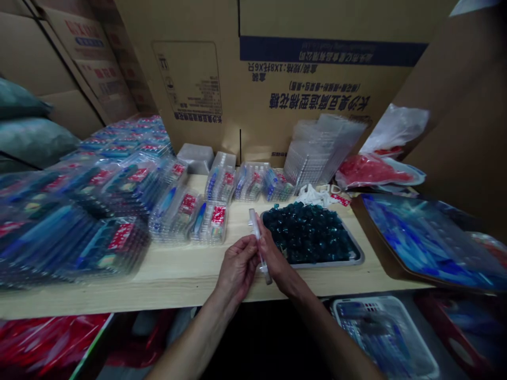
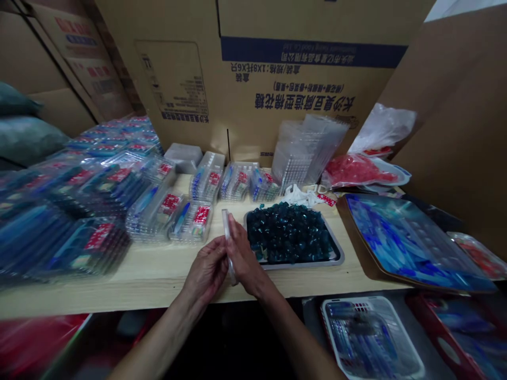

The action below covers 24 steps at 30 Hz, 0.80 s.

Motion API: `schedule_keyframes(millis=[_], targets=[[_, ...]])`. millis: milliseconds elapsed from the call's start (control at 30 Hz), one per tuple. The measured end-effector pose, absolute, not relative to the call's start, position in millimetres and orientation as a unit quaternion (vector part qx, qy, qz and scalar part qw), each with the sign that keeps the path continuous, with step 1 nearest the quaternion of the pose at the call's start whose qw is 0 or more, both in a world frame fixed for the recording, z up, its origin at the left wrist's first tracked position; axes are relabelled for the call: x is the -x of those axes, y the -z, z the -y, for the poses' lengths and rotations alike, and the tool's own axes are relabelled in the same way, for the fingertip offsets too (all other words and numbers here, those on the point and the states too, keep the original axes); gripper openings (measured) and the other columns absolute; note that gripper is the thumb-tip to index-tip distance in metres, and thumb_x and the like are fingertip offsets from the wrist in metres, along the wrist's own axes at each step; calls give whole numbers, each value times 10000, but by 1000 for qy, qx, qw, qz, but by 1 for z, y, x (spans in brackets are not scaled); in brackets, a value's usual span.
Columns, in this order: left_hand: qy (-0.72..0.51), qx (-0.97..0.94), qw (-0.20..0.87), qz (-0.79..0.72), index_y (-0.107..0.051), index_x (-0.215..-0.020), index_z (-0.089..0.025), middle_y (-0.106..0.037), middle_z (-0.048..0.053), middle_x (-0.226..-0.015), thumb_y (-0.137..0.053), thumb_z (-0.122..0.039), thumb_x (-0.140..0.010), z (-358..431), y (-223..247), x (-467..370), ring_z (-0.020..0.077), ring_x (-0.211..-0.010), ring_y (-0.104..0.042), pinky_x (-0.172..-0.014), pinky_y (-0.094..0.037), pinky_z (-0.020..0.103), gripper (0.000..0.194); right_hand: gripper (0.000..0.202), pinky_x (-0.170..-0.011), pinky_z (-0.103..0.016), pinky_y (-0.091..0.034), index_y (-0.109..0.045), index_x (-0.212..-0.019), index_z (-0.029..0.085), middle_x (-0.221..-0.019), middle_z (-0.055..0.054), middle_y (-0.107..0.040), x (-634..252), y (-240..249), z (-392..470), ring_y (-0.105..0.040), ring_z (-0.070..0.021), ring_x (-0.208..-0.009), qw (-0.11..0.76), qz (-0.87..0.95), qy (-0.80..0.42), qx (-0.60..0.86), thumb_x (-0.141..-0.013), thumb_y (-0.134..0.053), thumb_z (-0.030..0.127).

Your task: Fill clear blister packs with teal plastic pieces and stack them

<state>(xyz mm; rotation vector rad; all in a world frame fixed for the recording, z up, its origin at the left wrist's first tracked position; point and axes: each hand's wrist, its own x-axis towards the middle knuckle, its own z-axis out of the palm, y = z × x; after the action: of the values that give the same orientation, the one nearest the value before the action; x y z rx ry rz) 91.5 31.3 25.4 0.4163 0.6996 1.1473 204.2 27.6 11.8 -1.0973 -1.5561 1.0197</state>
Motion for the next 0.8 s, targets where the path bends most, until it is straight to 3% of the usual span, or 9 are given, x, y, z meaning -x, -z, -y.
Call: schedule_keyframes(millis=[233, 533, 667, 800], targets=[[-532, -189, 766, -307, -735, -833, -119, -708, 25, -774, -908, -258, -560, -28, -26, -83, 77, -663, -629, -681, -515, 161, 351, 664, -1245, -422, -48, -134, -1571, 310, -1649, 40, -87, -195, -22, -23, -35, -164, -1519, 452, 649, -425, 440, -986, -219, 614], [-536, -194, 761, -311, -735, -816, -125, -680, 8, -728, -928, -279, -527, -28, -27, -83, 68, -609, -589, -595, -487, 154, 380, 661, -1243, -437, -54, -170, -1564, 325, -1640, 44, -142, -195, -20, -25, -66, -176, -1516, 455, 651, -427, 432, -979, -256, 620], [-534, -234, 749, -316, -720, -787, -119, -650, -2, -698, -899, -316, -592, -23, -34, -82, 58, -597, -552, -601, -464, 156, 330, 653, -1241, -445, -64, -165, -1567, 314, -1640, 39, -144, -193, -22, -23, -65, -184, -1516, 448, 658, -416, 440, -985, -271, 592], [-508, -293, 748, -310, -688, -790, -114, -618, 3, -702, -833, -352, -689, -27, -38, -79, 68, -617, -534, -607, -441, 169, 297, 692, -1217, -461, -176, -222, -1557, 298, -1607, 4, -259, -202, -21, -29, -230, -234, -1473, 467, 619, -423, 469, -939, -435, 525]])
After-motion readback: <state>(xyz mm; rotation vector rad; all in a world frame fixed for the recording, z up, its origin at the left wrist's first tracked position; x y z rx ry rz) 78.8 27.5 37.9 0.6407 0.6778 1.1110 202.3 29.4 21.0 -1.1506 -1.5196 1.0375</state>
